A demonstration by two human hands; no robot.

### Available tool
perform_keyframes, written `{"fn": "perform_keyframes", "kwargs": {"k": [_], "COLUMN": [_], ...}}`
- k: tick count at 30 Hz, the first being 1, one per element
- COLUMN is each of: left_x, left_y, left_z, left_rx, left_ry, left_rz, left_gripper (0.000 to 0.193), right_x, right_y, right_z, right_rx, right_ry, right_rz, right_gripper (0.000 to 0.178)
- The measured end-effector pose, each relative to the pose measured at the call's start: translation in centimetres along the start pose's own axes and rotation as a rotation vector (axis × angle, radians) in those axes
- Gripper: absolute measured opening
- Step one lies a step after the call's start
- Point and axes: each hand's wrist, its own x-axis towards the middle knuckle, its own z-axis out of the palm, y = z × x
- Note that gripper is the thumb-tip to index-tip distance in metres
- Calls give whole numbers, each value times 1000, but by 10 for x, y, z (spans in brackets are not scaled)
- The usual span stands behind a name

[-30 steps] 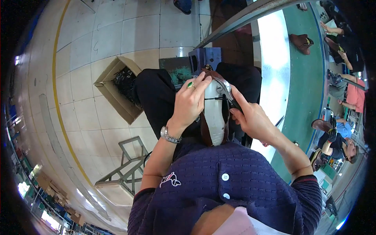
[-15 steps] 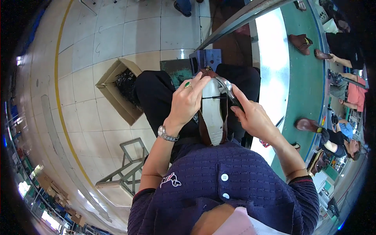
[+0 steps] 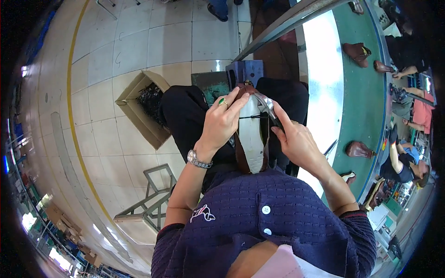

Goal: Manually stretching shoe leather onto a last and hammering it into place.

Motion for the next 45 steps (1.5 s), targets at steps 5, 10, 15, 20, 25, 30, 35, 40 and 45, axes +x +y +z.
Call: {"fn": "perform_keyframes", "kwargs": {"k": [5, 10, 15, 20, 25, 30, 35, 40, 45], "left_x": [0, -4, -5, -7, -7, -2, -17, -11, -46], "left_y": [-3, -2, 0, -1, 0, 6, 8, 17, 8], "left_z": [-1, 2, 4, 3, 4, 1, 0, -4, 2], "left_rx": [93, 144, 188, 166, 156, 11, -62, -180, -1048], "left_ry": [-59, -36, -6, 12, 34, 39, 25, 57, -65], "left_rz": [74, 79, 101, 98, 89, 5, -237, -221, -803], "left_gripper": [40, 33, 35, 34, 29, 27, 26, 29, 66], "right_x": [-1, -8, 5, 25, 16, 27, 18, 28, 3], "right_y": [-8, -21, -37, -5, -24, -12, -16, 7, 72], "right_z": [2, -30, -21, 2, -5, -15, -10, -8, 5], "right_rx": [-123, 41, 58, -372, -44, -273, -190, -292, 124], "right_ry": [18, -55, 512, 151, 575, 116, 402, 106, 578], "right_rz": [66, -9, -292, -129, -421, -139, -492, -274, -123], "right_gripper": [67, 69, 71, 71, 70, 71, 74, 79, 71]}}
